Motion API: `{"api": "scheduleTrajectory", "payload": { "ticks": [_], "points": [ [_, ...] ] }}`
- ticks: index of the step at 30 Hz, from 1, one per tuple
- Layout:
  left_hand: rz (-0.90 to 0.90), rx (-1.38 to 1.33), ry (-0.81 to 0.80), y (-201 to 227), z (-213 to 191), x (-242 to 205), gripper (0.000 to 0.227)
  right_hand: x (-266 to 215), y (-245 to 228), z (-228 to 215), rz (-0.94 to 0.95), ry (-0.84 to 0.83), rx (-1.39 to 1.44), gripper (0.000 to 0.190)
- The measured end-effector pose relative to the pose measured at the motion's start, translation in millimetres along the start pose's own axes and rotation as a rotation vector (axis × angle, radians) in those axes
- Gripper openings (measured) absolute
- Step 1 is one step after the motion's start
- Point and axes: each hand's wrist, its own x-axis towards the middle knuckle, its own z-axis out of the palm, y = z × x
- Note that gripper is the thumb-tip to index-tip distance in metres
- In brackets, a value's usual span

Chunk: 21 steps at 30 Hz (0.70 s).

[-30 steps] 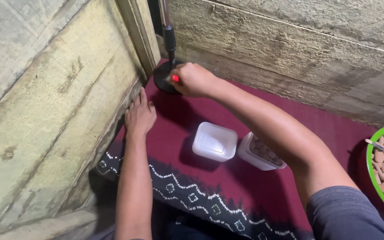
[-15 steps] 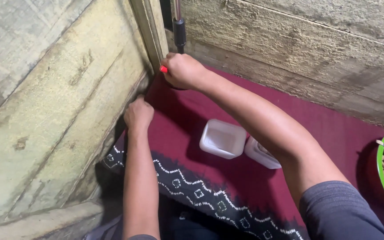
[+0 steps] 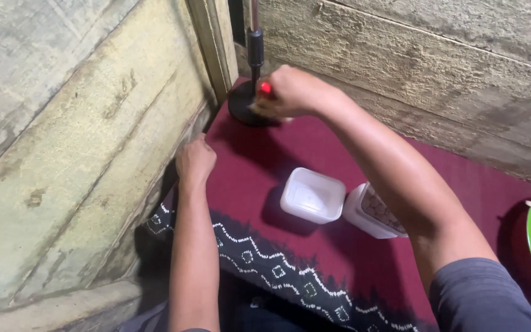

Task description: Cleaning a workspace by using a hand brush to sweep a table and wall, and organizing plastic containers.

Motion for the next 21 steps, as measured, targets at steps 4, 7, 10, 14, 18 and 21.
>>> {"api": "scheduleTrajectory", "payload": {
  "ticks": [4, 7, 10, 14, 18, 21],
  "points": [
    [0.080, 0.095, 0.132, -4, 17, 6, 0.044, 8, 63, 0, 0.271, -0.014, -0.166, 0.036],
    [0.079, 0.082, 0.137, -2, 16, 4, 0.047, 14, 79, 13, 0.063, 0.306, 0.021, 0.030],
    [0.065, 0.083, 0.132, -2, 15, 3, 0.047, 30, 82, 31, 0.097, 0.395, 0.152, 0.020],
    [0.088, 0.096, 0.149, -2, 16, 1, 0.043, 49, 93, 55, 0.199, 0.524, 0.541, 0.014],
    [0.062, 0.071, 0.116, 4, 11, -2, 0.050, 56, 100, 75, 0.251, 0.547, 0.971, 0.017],
    [0.073, 0.100, 0.142, 0, 16, 2, 0.041, 54, 120, 82, 0.288, 0.468, 1.244, 0.025]
  ]
}}
